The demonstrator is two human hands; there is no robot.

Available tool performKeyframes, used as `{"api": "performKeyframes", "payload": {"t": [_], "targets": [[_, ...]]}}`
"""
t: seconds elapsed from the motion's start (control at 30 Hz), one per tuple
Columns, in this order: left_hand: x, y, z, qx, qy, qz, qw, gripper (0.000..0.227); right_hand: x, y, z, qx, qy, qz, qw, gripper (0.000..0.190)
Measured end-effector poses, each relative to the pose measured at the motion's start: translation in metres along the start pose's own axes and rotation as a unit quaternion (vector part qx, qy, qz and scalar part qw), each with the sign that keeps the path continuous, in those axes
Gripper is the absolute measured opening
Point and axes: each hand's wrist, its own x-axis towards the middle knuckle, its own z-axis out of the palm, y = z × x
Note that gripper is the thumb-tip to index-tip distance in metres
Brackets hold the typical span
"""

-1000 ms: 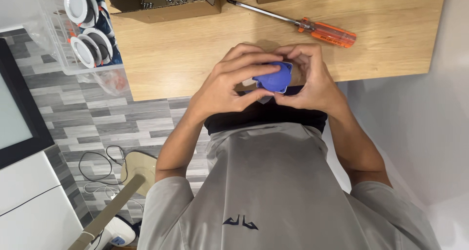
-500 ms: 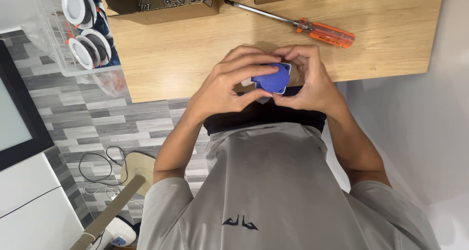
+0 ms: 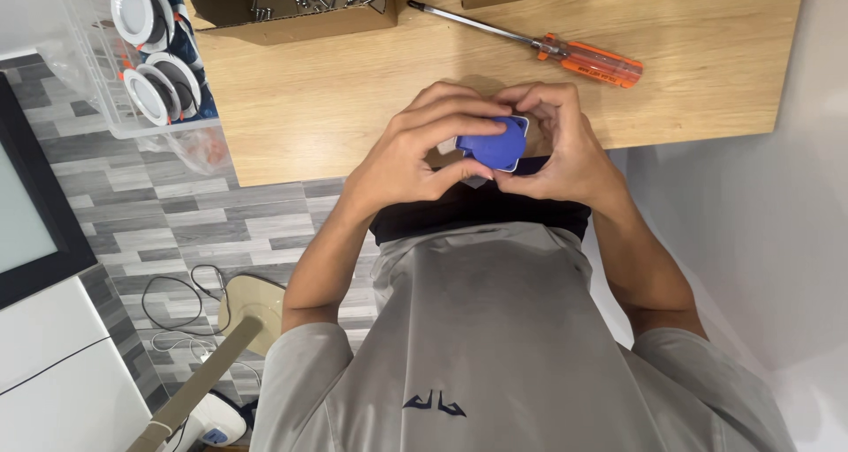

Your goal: The person assembles a white electrical box with a blue cover and a black socket component. They place the black socket into the box, secure the blue cover using a screwdriver, and then place the assembled unit into a cardboard box.

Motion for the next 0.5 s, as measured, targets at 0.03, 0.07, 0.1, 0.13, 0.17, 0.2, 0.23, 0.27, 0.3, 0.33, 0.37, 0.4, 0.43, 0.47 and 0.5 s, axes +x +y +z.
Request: {"api": "performKeyframes", "payload": {"t": [0.03, 0.07, 0.1, 0.13, 0.17, 0.2, 0.23, 0.27, 0.3, 0.33, 0.37, 0.4, 0.43, 0.47, 0.5], "targets": [[0.001, 0.000, 0.001, -0.011, 0.002, -0.004, 1.000, 0.039, 0.000, -0.001, 0.000, 0.003, -0.001, 0.000, 1.000, 0.079], [0.001, 0.001, 0.001, -0.021, 0.004, -0.009, 1.000, 0.039, 0.000, -0.002, 0.000, 0.006, -0.003, 0.000, 1.000, 0.079], [0.000, -0.002, 0.002, -0.021, 0.004, -0.008, 1.000, 0.039, 0.001, -0.004, 0.000, 0.006, -0.003, 0.000, 1.000, 0.079], [-0.001, -0.004, 0.002, -0.025, 0.004, -0.009, 1.000, 0.039, 0.002, -0.007, 0.001, 0.004, -0.004, 0.001, 1.000, 0.079], [-0.003, -0.007, 0.002, -0.029, 0.004, -0.010, 1.000, 0.039, 0.003, -0.009, 0.001, 0.002, -0.005, 0.001, 1.000, 0.078], [-0.003, -0.007, 0.002, -0.029, 0.006, -0.009, 1.000, 0.039, 0.003, -0.009, -0.001, 0.001, -0.006, 0.001, 1.000, 0.078], [-0.004, -0.008, 0.002, -0.034, 0.004, -0.017, 0.999, 0.040, 0.004, -0.009, -0.002, 0.000, -0.024, 0.008, 1.000, 0.081], [-0.004, -0.008, 0.002, -0.039, 0.002, -0.025, 0.999, 0.041, 0.005, -0.009, -0.004, -0.001, -0.042, 0.015, 0.999, 0.083], [-0.005, -0.007, -0.001, -0.038, 0.003, -0.026, 0.999, 0.041, 0.013, -0.020, -0.016, 0.000, -0.044, 0.015, 0.999, 0.083], [-0.005, -0.006, -0.003, -0.028, -0.018, -0.030, 0.999, 0.042, 0.022, -0.031, -0.028, -0.051, -0.107, 0.028, 0.993, 0.088], [-0.005, -0.005, -0.005, -0.018, -0.040, -0.034, 0.998, 0.043, 0.030, -0.042, -0.041, -0.102, -0.169, 0.041, 0.979, 0.093], [-0.006, -0.005, -0.004, -0.017, -0.039, -0.033, 0.999, 0.043, 0.039, -0.059, -0.047, -0.102, -0.170, 0.041, 0.979, 0.093], [-0.005, -0.005, -0.004, -0.011, -0.044, -0.039, 0.998, 0.042, 0.048, -0.078, -0.054, -0.122, -0.151, 0.055, 0.980, 0.089], [-0.005, -0.004, -0.004, -0.004, -0.048, -0.044, 0.998, 0.041, 0.058, -0.096, -0.061, -0.141, -0.132, 0.069, 0.979, 0.086], [-0.006, -0.004, -0.004, -0.003, -0.048, -0.041, 0.998, 0.041, 0.067, -0.097, -0.070, -0.143, -0.131, 0.067, 0.979, 0.086]]}}
